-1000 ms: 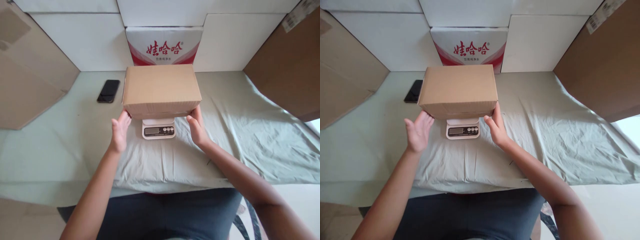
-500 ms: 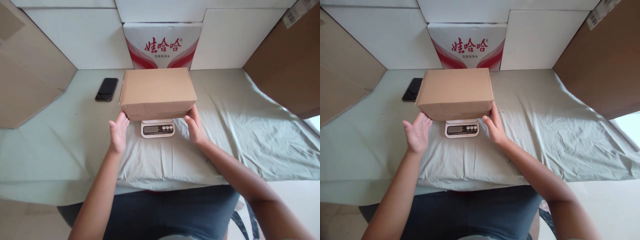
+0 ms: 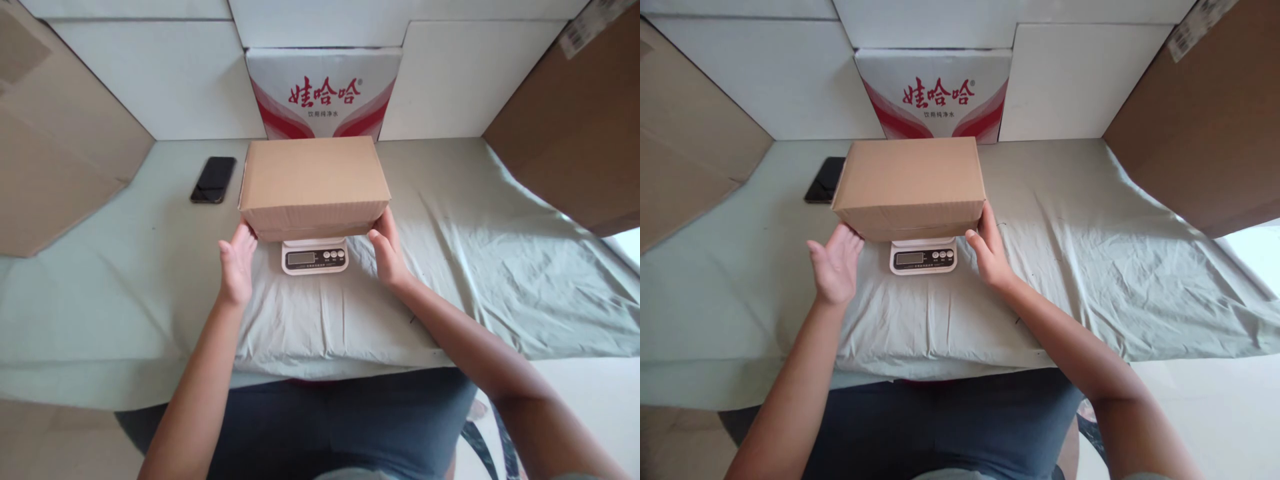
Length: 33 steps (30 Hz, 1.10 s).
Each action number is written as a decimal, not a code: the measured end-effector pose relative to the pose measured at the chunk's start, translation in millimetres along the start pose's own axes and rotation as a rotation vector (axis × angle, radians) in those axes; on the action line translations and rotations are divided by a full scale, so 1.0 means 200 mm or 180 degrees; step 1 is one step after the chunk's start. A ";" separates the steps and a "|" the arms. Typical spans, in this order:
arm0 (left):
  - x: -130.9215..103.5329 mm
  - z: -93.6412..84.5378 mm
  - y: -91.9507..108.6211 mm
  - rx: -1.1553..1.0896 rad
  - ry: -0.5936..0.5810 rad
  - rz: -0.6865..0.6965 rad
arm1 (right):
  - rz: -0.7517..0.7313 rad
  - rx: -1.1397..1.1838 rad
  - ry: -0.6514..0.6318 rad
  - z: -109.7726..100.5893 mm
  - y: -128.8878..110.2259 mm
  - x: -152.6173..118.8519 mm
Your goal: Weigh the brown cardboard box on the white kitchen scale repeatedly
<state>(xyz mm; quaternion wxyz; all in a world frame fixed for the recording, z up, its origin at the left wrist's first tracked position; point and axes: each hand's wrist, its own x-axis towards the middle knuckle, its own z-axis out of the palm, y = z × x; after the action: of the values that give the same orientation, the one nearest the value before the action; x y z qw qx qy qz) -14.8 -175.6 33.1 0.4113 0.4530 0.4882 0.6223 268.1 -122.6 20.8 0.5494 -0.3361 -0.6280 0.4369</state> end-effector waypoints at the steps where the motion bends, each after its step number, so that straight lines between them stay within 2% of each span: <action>1: 0.00 0.00 0.00 -0.0030 0.0010 0.0056 | 0.0027 0.0001 0.0087 -0.01 0.01 0.00; 6: 0.04 -0.06 -0.01 -0.0160 0.0103 0.0320 | 0.0088 -0.0055 0.0586 -0.08 0.08 0.01; 13: 0.07 -0.09 -0.05 -0.0112 0.0213 0.0168 | 0.0414 0.0227 0.0884 -0.14 0.19 0.05; 25: 0.10 -0.06 -0.07 -0.0031 0.0178 0.0107 | 0.0603 0.0498 0.0988 -0.15 0.25 0.09; 29: 0.13 -0.09 -0.13 -0.0106 0.0153 0.0226 | 0.0258 -0.0132 0.0714 -0.15 0.25 0.07; 31: 0.15 -0.11 -0.17 -0.0155 0.0149 0.0308 | -0.0275 -0.0804 0.0679 -0.14 0.19 0.03; 33: 0.17 -0.12 -0.21 -0.0185 0.0167 0.0374 | -0.1113 -0.1534 0.0709 -0.11 0.10 -0.01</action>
<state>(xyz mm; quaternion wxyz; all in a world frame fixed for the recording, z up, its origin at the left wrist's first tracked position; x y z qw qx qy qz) -43.8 -140.8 -4.2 0.3740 0.4523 0.4531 0.6710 289.6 -113.3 2.6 0.5862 -0.3893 -0.6976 0.1350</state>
